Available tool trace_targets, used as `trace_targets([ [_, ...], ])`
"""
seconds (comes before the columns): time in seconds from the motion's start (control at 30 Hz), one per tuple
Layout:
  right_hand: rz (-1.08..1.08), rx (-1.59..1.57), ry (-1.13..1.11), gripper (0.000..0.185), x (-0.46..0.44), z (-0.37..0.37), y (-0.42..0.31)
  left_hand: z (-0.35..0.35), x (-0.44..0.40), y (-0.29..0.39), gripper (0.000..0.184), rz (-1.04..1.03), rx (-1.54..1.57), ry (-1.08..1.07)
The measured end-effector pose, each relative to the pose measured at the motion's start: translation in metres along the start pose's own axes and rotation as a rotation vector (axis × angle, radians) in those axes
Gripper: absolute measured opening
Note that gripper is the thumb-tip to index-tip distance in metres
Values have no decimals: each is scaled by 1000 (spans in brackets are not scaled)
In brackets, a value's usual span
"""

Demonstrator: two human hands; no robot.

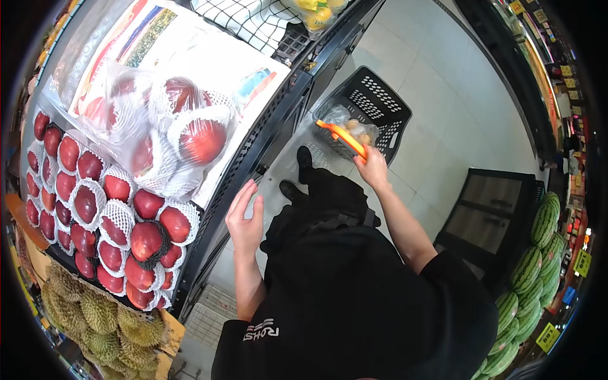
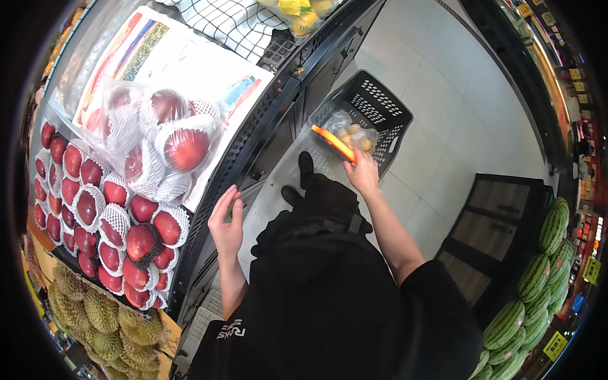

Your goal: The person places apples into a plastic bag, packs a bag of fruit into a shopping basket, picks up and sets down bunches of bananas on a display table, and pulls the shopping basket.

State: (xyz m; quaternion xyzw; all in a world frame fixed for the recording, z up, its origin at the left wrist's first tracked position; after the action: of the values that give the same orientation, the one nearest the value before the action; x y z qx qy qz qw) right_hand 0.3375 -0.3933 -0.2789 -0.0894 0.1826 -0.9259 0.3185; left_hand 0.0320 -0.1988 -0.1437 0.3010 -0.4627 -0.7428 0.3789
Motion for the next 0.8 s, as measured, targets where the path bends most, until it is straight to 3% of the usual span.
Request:
trace_targets([
  [0.03, -9, -2, 5, 42, 0, 2, 4, -6, 0, -2, 29, 1, -21, -52],
  [0.1, -285, 27, -269, 34, -2, -5, 24, -18, 0, -3, 32, 8, -66, -130],
  [0.17, -227, 67, -177, 31, -9, -14, 38, -29, 1, -5, 36, 12, -118, -210],
  [0.23, -260, 93, -304, 31, -14, -18, 40, -41, 0, -2, 41, 28, -230, -320],
  [0.27, -271, 85, -301, 31, -15, -16, 42, -47, 1, -4, 44, 168, -196, -378],
  [0.37, -221, 41, -363, 33, -18, -11, 42, -65, 1, -11, 45, 176, -230, -430],
  [0.6, -181, -64, -357, 31, -25, -1, 43, -123, -18, -1, 47, 91, -297, -551],
  [0.8, -112, -159, -304, 28, -38, -4, 57, -217, -63, 3, 49, 39, -305, -593],
])
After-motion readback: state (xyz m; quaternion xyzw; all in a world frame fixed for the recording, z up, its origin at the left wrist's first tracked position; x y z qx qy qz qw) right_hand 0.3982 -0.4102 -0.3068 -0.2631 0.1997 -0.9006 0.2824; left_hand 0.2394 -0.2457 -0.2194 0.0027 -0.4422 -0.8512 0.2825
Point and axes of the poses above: each hand's wrist, its own x-axis away from the middle knuckle, its own z-axis out of the back of the hand, y = z × x, the point moved 5 cm from there along -x, towards the middle knuckle, and after that the axes turned 1 degree about x, right-handed, at the moved point
